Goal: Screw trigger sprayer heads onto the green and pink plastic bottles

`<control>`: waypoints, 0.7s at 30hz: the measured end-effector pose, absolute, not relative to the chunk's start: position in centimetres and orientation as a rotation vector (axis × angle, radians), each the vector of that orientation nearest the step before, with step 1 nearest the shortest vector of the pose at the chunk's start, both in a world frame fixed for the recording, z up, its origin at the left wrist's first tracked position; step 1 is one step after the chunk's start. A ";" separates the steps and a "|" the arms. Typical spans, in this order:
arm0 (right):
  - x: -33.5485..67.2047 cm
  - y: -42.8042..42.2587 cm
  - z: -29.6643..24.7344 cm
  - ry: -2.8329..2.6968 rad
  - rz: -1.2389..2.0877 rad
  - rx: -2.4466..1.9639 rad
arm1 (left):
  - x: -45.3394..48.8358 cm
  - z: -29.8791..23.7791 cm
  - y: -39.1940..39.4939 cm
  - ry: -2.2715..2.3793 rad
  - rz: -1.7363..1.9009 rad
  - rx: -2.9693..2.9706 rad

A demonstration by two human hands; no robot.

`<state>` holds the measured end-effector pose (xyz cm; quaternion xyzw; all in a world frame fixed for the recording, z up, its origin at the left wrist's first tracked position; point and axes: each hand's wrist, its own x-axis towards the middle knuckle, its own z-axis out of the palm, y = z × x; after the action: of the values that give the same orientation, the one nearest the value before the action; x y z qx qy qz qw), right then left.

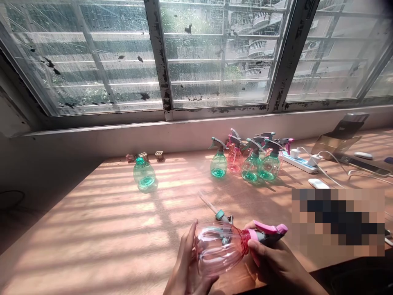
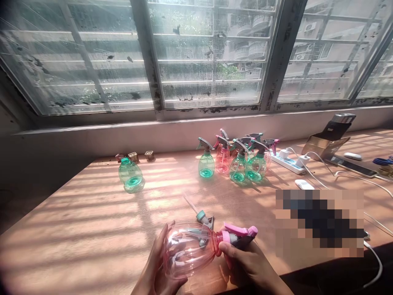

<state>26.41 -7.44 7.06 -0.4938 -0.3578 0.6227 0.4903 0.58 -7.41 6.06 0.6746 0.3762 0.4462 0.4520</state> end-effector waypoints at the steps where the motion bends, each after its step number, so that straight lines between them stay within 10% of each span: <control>1: 26.4 -7.4 7.1 -0.838 1.523 -1.199 | 0.6 6.1 -7.5 0.939 1.093 1.674; 21: 26.7 -7.6 6.7 -0.927 1.536 -1.162 | 0.0 5.3 -7.3 0.966 1.094 1.665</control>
<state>26.68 -7.61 6.72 -0.4765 -0.3801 0.6300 0.4812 0.05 -7.33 5.31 0.6724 0.3904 0.4419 0.4474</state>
